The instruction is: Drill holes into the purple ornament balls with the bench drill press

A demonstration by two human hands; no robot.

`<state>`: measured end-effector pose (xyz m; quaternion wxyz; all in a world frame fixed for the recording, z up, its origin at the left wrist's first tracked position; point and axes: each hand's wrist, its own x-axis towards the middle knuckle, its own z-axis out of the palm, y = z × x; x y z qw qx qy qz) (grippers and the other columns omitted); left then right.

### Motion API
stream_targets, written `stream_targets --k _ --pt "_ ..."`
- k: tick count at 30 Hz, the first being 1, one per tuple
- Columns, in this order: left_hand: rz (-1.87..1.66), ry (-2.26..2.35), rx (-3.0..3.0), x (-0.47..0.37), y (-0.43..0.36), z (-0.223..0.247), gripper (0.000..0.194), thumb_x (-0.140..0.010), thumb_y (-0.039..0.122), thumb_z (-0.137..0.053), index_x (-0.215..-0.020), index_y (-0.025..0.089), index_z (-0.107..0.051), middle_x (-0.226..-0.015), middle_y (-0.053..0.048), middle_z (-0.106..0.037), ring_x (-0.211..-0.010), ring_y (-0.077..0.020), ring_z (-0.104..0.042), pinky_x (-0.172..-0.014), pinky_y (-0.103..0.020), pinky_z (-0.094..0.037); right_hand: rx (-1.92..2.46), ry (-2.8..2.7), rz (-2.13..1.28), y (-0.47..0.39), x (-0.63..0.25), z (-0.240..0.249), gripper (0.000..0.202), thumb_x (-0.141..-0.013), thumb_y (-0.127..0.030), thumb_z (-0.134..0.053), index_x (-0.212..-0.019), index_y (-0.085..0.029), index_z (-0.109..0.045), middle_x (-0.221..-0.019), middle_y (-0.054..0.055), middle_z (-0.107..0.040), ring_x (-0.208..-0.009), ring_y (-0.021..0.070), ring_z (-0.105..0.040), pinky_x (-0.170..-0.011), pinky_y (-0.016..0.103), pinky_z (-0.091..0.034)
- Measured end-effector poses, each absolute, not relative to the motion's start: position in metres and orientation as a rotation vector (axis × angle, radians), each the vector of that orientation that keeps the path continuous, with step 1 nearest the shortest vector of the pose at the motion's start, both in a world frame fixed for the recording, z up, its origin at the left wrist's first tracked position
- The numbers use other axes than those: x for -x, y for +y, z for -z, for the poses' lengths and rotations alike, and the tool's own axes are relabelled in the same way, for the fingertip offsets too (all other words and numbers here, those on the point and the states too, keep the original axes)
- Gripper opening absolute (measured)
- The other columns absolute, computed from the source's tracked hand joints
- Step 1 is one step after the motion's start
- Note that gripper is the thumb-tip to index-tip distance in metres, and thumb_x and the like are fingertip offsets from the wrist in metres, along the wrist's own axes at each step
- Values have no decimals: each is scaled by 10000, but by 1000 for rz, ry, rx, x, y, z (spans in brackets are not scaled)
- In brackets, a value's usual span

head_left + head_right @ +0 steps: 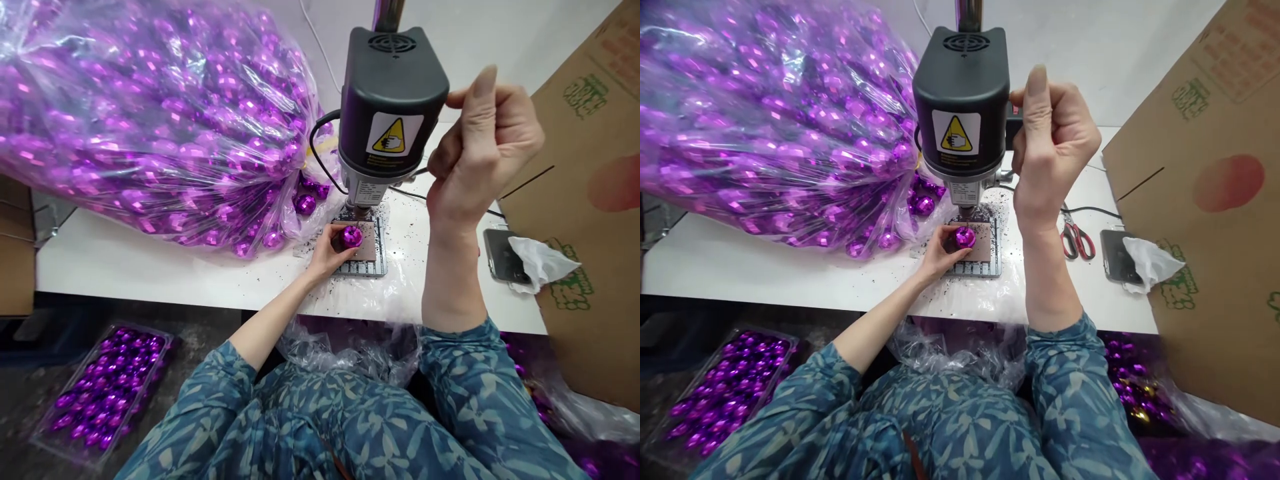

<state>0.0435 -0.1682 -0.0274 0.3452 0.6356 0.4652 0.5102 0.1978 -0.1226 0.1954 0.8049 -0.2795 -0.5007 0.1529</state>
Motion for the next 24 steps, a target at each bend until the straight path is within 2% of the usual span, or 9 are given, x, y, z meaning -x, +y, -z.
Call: stream_targets --k 3,5,8,10,13,16,20,22,24 --pt "-1211 1286 -1862 -32 -204 3 416 -865 286 -877 -1204 222 -645 -1170 -100 -758 -1081 -296 -740 -964 -468 -615 601 -1082 -330 -120 -200 -194 694 -684 -906 -650 -686 -213 -609 -447 -96 -213 -343 32 -147 -340 307 -93" --pt "-958 1124 -2040 -22 -241 -14 343 -911 325 -853 -1199 245 -683 -1131 -80 -769 -1056 -286 -743 -947 -452 -619 595 -1101 -332 -121 -201 -193 699 -698 -901 -647 -697 -204 -612 -447 -99 -245 -344 23 -174 -341 286 -112" --pt "-507 828 -2215 -11 -293 -30 404 -941 374 -841 -1303 275 -692 -1197 -92 -766 -1028 -269 -765 -875 -391 -632 568 -1107 -355 -122 -202 -193 672 -720 -851 -692 -702 -184 -616 -452 -102 -283 -347 15 -219 -346 253 -123" --pt "-422 752 -2303 -4 -305 -32 476 -951 423 -829 -1381 290 -672 -1327 -128 -744 -1114 -301 -767 -913 -416 -639 547 -1085 -347 -121 -202 -193 639 -724 -807 -726 -691 -179 -614 -455 -102 -280 -344 14 -227 -346 247 -110" --pt "-691 858 -2342 10 -266 -26 369 -1040 401 -705 -1387 282 -664 -1398 -139 -731 -1281 -326 -716 -1074 -508 -607 535 -1071 -325 -118 -202 -192 624 -730 -788 -725 -693 -173 -621 -456 -99 -279 -342 12 -234 -346 243 -112" --pt "-1034 1274 -2202 25 -180 -19 217 -1057 219 -576 -1225 248 -710 -1213 -125 -768 -1180 -310 -737 -1090 -523 -592 561 -1070 -337 -116 -202 -191 647 -722 -809 -711 -695 -168 -628 -456 -96 -290 -345 9 -249 -348 236 -132" --pt "-984 1904 -1874 32 -82 -14 164 -956 189 -679 -1119 184 -700 -1124 -198 -749 -1162 -417 -743 -1093 -604 -548 581 -1060 -353 -117 -202 -191 671 -711 -827 -704 -688 -161 -627 -449 -98 -276 -342 1 -237 -348 219 -112" --pt "-886 2033 -1765 31 -61 -14 148 -883 196 -779 -1009 191 -701 -1081 -204 -755 -1203 -466 -729 -1117 -655 -513 578 -1064 -354 -118 -202 -191 665 -718 -821 -705 -696 -159 -637 -448 -97 -288 -344 2 -242 -350 218 -109" --pt "-894 2007 -1734 33 -56 -16 194 -807 193 -861 -914 204 -700 -1036 -183 -769 -1225 -469 -725 -1145 -654 -499 564 -1060 -354 -118 -201 -191 656 -710 -810 -723 -697 -159 -641 -448 -94 -306 -346 8 -251 -348 227 -113"
